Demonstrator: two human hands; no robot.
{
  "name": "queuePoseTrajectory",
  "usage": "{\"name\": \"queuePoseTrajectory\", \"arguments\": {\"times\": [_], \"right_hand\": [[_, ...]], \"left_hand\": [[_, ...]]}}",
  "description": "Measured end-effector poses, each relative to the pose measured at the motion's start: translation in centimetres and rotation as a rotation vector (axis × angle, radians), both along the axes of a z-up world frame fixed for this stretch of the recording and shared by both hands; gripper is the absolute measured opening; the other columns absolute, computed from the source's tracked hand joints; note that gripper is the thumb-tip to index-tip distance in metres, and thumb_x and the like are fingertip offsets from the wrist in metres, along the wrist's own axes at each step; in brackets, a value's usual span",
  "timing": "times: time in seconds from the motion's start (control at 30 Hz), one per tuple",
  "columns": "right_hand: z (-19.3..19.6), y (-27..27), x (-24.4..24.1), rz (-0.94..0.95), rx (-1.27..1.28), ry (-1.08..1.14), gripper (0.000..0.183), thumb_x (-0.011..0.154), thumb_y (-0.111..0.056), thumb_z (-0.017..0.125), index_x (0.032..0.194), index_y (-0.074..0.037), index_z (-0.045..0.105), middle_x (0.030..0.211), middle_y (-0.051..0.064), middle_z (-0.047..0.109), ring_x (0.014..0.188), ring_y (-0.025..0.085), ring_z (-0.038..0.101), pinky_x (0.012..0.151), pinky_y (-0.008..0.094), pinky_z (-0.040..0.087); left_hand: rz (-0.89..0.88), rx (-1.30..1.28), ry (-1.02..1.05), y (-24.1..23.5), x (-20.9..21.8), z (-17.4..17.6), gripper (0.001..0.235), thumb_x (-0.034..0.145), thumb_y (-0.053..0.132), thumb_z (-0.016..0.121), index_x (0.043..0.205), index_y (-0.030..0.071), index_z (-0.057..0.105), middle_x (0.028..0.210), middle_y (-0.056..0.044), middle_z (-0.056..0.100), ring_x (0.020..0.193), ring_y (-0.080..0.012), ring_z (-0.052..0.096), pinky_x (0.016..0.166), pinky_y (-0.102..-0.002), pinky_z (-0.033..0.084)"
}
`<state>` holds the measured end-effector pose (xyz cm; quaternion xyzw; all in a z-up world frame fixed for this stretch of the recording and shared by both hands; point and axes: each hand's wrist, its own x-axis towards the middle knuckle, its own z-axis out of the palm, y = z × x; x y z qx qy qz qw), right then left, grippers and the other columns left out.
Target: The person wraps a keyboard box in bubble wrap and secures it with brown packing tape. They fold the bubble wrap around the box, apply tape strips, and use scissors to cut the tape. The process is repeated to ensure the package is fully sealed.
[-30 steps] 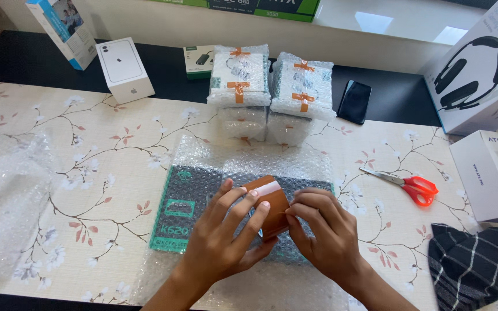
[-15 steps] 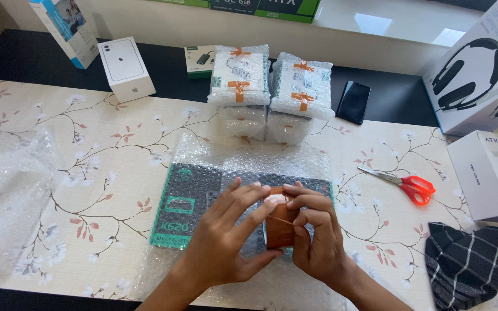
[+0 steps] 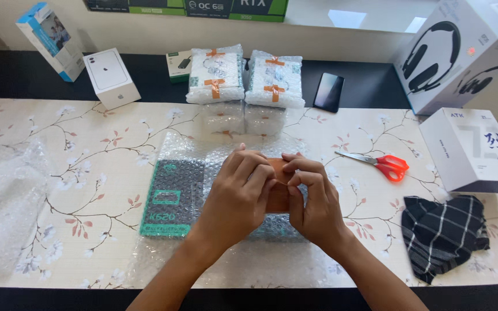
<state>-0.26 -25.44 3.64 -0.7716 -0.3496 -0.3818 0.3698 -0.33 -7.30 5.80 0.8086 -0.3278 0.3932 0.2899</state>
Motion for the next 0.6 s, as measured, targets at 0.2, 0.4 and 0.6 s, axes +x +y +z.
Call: {"name": "queuePoseTrajectory", "arguments": {"times": [0.2,0.4,0.6], "right_hand": [[-2.8,0.3,1.3,0.0,0.188,0.089,0.013,0.109,-0.012,0.045,0.099,-0.006,0.05,0.109,0.01,0.065,0.113,0.041,0.073,0.095,0.053,0.06],[-5.4,1.2,1.7,0.016,0.285,0.232,0.017,0.111,-0.015,0.039,0.102,-0.004,0.049,0.107,0.014,0.066,0.117,0.049,0.069,0.093,0.055,0.059],[-5.0,1.7,0.9,-0.023,0.29,0.263,0.018,0.112,-0.016,0.038,0.102,-0.004,0.046,0.109,0.016,0.067,0.12,0.05,0.068,0.093,0.055,0.058]], "left_hand": [[0.172,0.204,-0.124,-1.9,0.9,-2.7,0.011,0.104,0.015,0.061,0.105,0.004,0.063,0.09,-0.01,0.06,0.093,-0.0326,0.07,0.106,-0.068,0.05],[0.234,0.25,-0.136,-1.6,1.8,-6.0,0.013,0.108,0.02,0.056,0.109,0.007,0.058,0.092,-0.007,0.061,0.094,-0.0289,0.072,0.104,-0.055,0.057],[0.221,0.229,-0.122,-1.5,1.9,-6.5,0.012,0.107,0.019,0.058,0.107,0.007,0.056,0.089,-0.008,0.064,0.093,-0.029,0.074,0.101,-0.055,0.06]]}}
